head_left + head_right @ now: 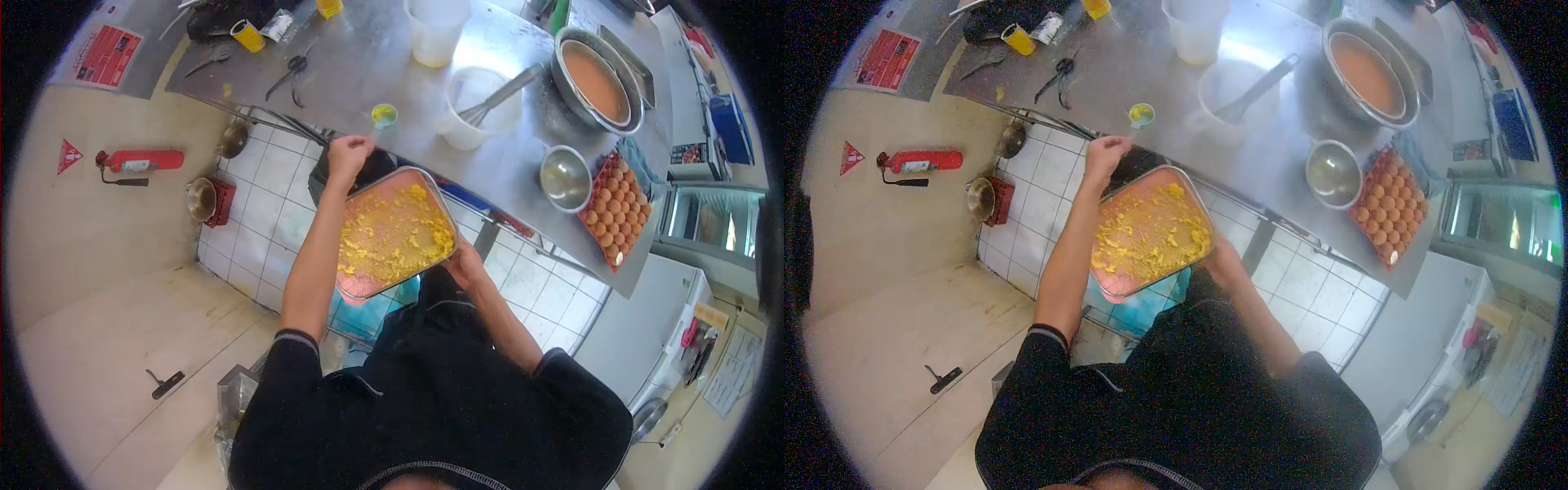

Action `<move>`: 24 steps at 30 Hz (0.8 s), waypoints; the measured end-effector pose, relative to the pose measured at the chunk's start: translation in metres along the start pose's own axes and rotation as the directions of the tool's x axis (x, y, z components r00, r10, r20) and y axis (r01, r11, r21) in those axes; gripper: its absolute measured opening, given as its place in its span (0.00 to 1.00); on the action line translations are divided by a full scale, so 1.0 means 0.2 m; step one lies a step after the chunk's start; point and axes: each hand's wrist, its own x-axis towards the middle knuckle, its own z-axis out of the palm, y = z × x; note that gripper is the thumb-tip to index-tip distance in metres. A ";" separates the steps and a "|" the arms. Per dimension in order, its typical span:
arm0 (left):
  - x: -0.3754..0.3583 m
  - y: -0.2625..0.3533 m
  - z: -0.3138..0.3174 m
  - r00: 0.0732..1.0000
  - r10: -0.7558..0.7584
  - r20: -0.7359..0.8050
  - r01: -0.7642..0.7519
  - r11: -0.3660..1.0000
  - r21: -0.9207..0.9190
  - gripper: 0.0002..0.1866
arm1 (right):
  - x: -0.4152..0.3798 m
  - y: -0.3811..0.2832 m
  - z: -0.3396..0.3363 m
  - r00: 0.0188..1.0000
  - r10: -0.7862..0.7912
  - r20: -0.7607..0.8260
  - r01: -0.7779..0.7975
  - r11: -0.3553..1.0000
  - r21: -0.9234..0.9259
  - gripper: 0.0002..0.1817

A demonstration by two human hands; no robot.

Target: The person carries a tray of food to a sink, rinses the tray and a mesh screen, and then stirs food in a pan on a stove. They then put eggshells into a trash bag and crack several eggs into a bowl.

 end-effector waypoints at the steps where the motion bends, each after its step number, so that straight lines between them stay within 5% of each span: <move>1: 0.06 -0.03 0.02 0.999 -0.044 0.014 0.044 0.999 -0.006 0.13 | -0.02 -0.01 0.03 1.000 0.003 0.010 -0.002 1.000 -0.021 0.23; 4: 0.18 -0.12 0.07 0.987 -0.142 0.076 0.150 0.981 -0.121 0.15 | -0.12 -0.03 0.13 0.998 0.011 -0.056 -0.013 0.999 -0.033 0.23; 7: 0.14 -0.03 0.02 0.999 0.014 0.044 -0.021 0.986 0.165 0.20 | -0.20 -0.05 0.22 0.995 -0.001 -0.101 0.000 1.000 -0.016 0.23; 9: 0.02 0.16 -0.11 0.992 0.126 -0.007 -0.121 0.963 0.241 0.27 | -0.14 -0.01 0.04 0.999 -0.001 -0.044 0.001 1.000 0.001 0.22; 11: 0.06 0.29 -0.30 0.980 0.159 -0.120 -0.120 0.952 0.281 0.28 | -0.11 -0.21 0.23 0.994 -0.017 -0.106 0.010 0.998 -0.065 0.21; 14: -0.40 0.40 -0.56 0.850 0.214 -0.482 -0.258 0.966 -0.026 0.19 | -0.13 -0.35 0.32 0.994 0.022 -0.106 -0.032 0.995 -0.093 0.22; 17: -0.85 -0.13 -0.79 0.712 0.102 -0.695 -0.239 0.966 -0.103 0.20 | -0.10 -0.29 0.34 0.998 0.041 0.054 -0.037 0.997 -0.068 0.22; 19: -1.24 -0.25 -0.73 0.760 -0.253 -0.598 -0.044 0.899 -0.437 0.24 | -0.11 -0.32 0.32 0.990 0.100 0.095 -0.083 0.982 -0.170 0.25; 21: -1.61 -0.43 -0.67 0.754 -0.521 -0.400 0.060 0.661 -0.748 0.29 | -0.17 -0.27 0.51 0.955 0.218 0.201 -0.158 0.948 -0.275 0.26; 24: -2.16 -0.68 -0.64 0.796 -0.543 -0.267 -0.061 0.368 -0.928 0.28 | -0.22 0.10 0.57 0.881 0.335 0.335 -0.233 0.922 -0.309 0.26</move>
